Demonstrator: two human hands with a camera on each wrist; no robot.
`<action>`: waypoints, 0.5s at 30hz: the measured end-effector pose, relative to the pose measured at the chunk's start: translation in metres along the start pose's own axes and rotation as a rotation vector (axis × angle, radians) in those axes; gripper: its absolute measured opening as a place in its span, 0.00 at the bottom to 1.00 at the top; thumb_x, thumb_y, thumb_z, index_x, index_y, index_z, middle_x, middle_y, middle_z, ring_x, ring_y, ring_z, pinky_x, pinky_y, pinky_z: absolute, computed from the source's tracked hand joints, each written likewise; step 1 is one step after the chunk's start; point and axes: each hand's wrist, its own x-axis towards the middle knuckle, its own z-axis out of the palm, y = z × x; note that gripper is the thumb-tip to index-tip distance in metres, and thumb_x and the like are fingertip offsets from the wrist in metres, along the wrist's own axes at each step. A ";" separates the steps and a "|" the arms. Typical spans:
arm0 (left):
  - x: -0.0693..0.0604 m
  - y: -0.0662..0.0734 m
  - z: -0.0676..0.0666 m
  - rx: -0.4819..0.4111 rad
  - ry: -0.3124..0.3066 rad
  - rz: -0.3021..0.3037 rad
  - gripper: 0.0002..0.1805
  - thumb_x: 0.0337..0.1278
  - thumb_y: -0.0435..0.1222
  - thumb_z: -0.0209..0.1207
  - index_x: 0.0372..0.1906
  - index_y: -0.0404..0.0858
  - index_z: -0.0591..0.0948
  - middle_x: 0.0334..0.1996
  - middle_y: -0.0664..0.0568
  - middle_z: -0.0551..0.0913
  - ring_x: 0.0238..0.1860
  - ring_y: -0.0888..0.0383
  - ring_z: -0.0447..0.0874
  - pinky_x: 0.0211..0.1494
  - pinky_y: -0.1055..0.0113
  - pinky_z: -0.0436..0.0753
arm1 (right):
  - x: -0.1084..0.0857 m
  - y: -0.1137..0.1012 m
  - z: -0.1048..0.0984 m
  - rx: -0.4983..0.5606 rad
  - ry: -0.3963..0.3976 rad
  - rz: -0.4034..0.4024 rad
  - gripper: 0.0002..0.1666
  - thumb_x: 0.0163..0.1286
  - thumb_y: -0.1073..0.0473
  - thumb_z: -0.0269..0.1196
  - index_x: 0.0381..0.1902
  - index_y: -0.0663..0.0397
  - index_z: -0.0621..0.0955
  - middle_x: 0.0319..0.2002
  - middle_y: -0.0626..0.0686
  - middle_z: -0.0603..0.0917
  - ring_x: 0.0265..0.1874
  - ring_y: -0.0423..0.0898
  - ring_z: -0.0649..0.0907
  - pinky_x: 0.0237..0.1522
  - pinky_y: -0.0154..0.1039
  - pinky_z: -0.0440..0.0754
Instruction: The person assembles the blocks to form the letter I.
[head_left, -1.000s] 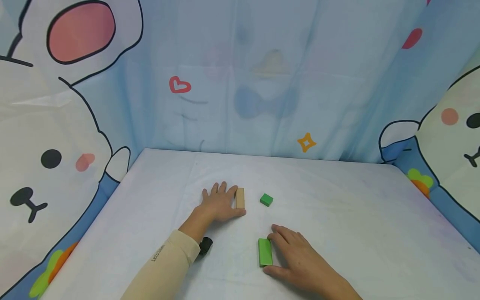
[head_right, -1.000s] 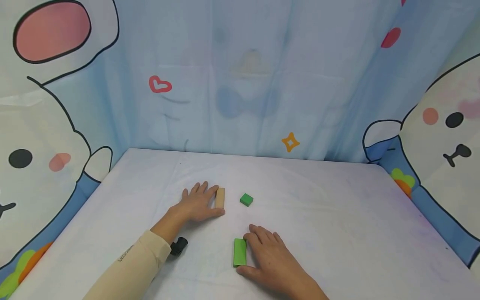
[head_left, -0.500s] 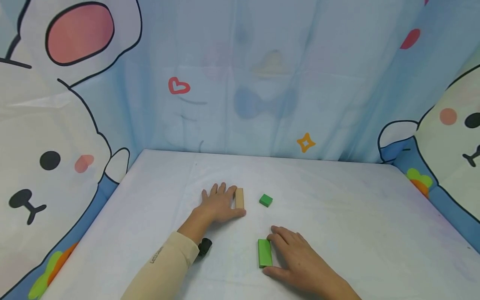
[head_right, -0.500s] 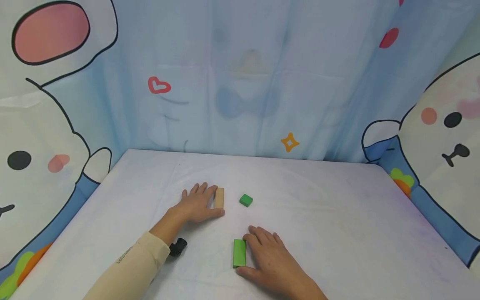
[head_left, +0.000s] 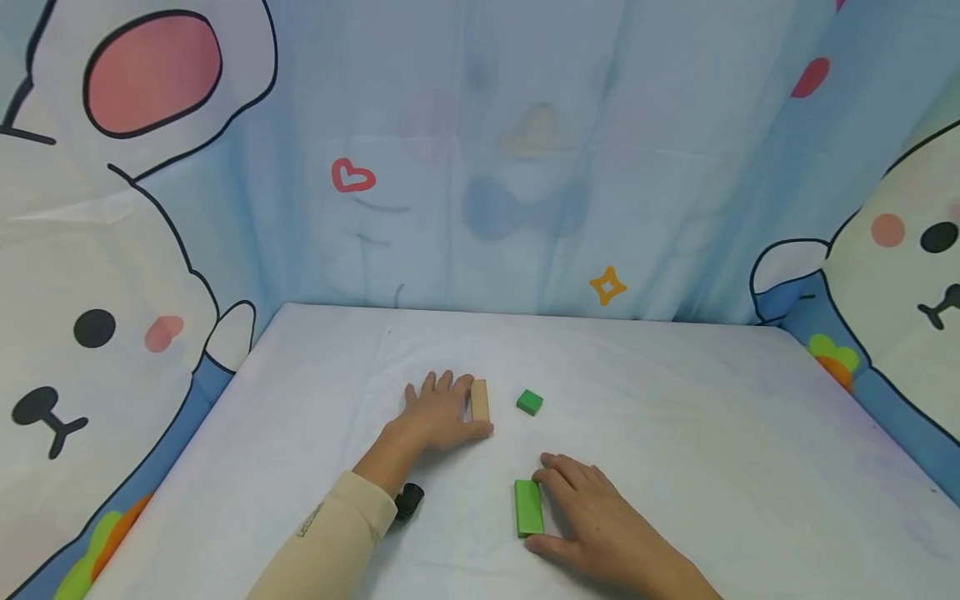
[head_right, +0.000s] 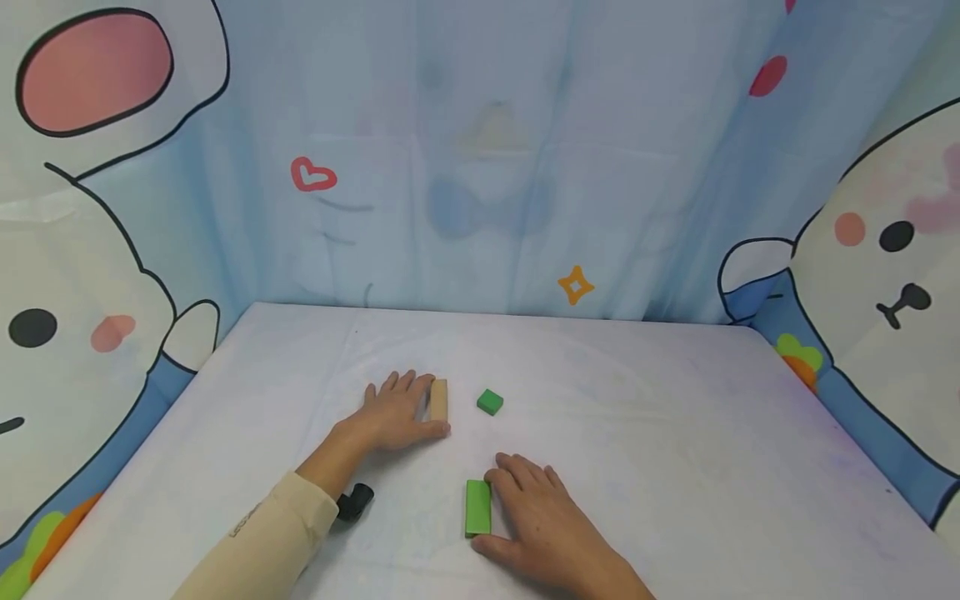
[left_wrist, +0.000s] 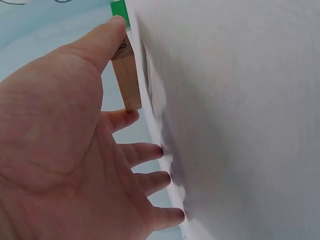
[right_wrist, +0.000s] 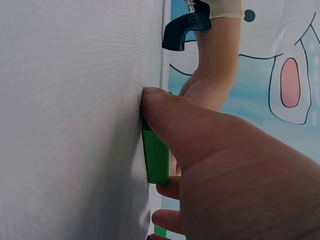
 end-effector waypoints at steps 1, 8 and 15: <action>0.000 0.000 0.001 0.001 0.000 0.004 0.49 0.63 0.65 0.60 0.82 0.45 0.60 0.82 0.39 0.57 0.83 0.36 0.48 0.80 0.32 0.48 | 0.000 0.000 0.000 0.001 -0.002 -0.001 0.40 0.64 0.27 0.66 0.61 0.48 0.77 0.68 0.55 0.76 0.67 0.54 0.77 0.67 0.56 0.75; -0.003 0.006 0.003 0.033 0.006 0.049 0.49 0.63 0.65 0.60 0.81 0.44 0.61 0.82 0.41 0.58 0.83 0.37 0.49 0.79 0.31 0.50 | -0.001 0.000 0.002 -0.008 0.002 -0.004 0.40 0.64 0.28 0.68 0.61 0.48 0.77 0.68 0.54 0.76 0.67 0.53 0.77 0.66 0.55 0.76; -0.004 0.010 0.004 0.042 -0.003 0.078 0.49 0.63 0.66 0.59 0.81 0.45 0.60 0.80 0.43 0.61 0.82 0.39 0.53 0.79 0.32 0.51 | 0.001 0.000 0.000 -0.004 -0.018 -0.007 0.41 0.64 0.28 0.67 0.62 0.50 0.77 0.68 0.55 0.76 0.68 0.54 0.76 0.68 0.58 0.74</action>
